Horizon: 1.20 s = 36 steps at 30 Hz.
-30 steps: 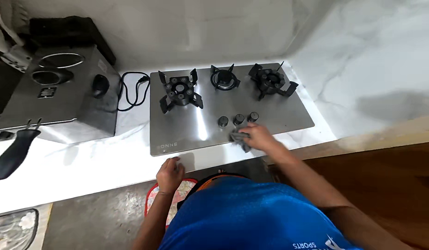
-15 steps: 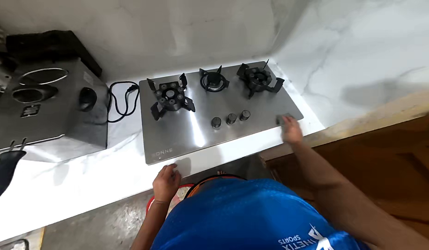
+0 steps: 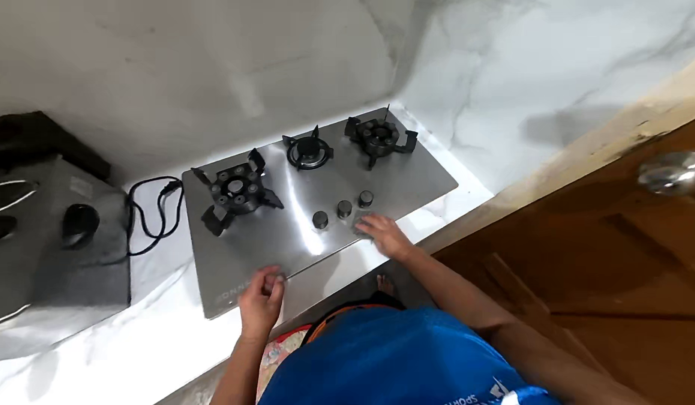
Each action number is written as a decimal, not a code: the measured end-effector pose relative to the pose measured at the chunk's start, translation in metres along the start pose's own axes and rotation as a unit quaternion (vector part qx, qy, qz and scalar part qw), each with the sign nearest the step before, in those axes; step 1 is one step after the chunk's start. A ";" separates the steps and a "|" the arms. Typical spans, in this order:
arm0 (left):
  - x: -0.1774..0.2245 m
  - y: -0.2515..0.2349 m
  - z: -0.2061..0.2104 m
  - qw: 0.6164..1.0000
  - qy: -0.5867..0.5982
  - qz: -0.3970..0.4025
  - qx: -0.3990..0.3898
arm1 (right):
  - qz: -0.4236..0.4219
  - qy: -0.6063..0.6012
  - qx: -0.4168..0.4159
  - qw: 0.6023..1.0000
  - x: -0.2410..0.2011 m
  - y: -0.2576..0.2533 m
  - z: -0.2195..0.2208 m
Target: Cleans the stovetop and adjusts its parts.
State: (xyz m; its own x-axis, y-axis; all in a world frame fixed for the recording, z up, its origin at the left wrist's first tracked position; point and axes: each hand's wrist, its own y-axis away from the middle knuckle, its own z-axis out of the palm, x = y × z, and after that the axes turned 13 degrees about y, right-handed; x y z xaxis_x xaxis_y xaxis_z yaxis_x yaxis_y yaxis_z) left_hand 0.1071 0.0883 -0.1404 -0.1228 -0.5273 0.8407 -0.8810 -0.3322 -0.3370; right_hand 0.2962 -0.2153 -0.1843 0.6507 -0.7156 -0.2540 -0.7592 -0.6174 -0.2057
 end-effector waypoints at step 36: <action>0.116 -0.454 0.262 0.970 -0.036 -0.227 -0.076 | -0.114 -0.015 -0.160 0.980 0.154 -0.081 -0.040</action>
State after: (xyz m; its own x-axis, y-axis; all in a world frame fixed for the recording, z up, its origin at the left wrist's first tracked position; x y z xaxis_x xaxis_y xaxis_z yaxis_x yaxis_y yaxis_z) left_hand 0.6119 -0.0269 -0.0004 0.3212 -0.4088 0.8542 -0.8948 -0.4265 0.1323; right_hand 0.4587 -0.2883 -0.1692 0.7988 -0.5399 -0.2654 -0.5489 -0.8346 0.0458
